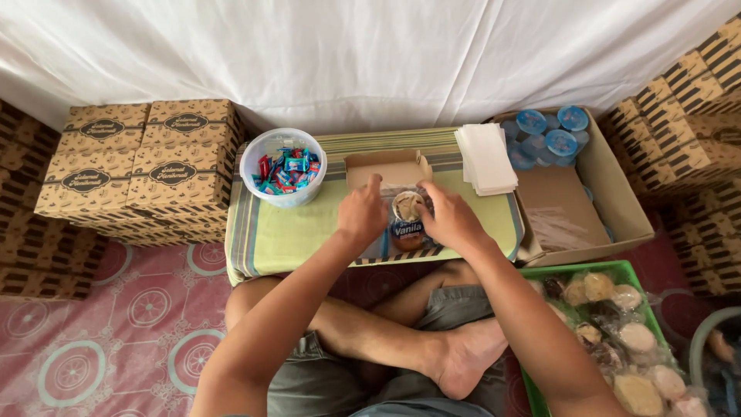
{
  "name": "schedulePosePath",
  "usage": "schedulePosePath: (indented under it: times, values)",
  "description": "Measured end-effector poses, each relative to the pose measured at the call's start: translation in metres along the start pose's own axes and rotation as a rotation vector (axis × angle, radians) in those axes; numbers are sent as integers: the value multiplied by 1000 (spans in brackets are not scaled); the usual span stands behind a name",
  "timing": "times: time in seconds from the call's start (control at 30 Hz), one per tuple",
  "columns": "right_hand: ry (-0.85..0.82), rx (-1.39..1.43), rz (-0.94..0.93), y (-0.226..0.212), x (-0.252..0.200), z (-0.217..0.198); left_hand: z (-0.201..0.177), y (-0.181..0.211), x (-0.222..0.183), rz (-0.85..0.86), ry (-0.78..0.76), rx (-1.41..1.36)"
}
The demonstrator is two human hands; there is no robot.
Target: Assembling a cardboard snack box, adding a paper liner, and filling it with packaged snacks and candies.
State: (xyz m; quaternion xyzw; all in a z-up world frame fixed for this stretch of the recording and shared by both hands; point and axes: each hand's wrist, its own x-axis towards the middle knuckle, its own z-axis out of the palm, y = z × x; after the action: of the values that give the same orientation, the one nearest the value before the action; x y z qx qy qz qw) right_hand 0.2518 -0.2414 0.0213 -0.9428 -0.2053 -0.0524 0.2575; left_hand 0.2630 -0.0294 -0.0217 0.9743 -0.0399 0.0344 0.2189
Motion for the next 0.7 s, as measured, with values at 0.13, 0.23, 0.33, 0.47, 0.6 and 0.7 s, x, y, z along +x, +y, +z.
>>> schedulePosePath:
  times: [0.13,0.23,0.33,0.47,0.6,0.7]
  values:
    - [22,-272,-31,1,1,8,-2,7,-8,211,202,154]
    - [24,-349,-38,0,2,9,2,5,-3,394,226,175]
    - [-84,-322,-45,2,5,3,5,5,-3,503,226,253]
    - [-90,-324,-56,0,7,-3,6,9,-7,506,171,296]
    - [-123,-344,-77,6,10,-1,23,6,-3,485,95,300]
    - [-132,-346,-92,13,15,3,34,5,1,461,69,278]
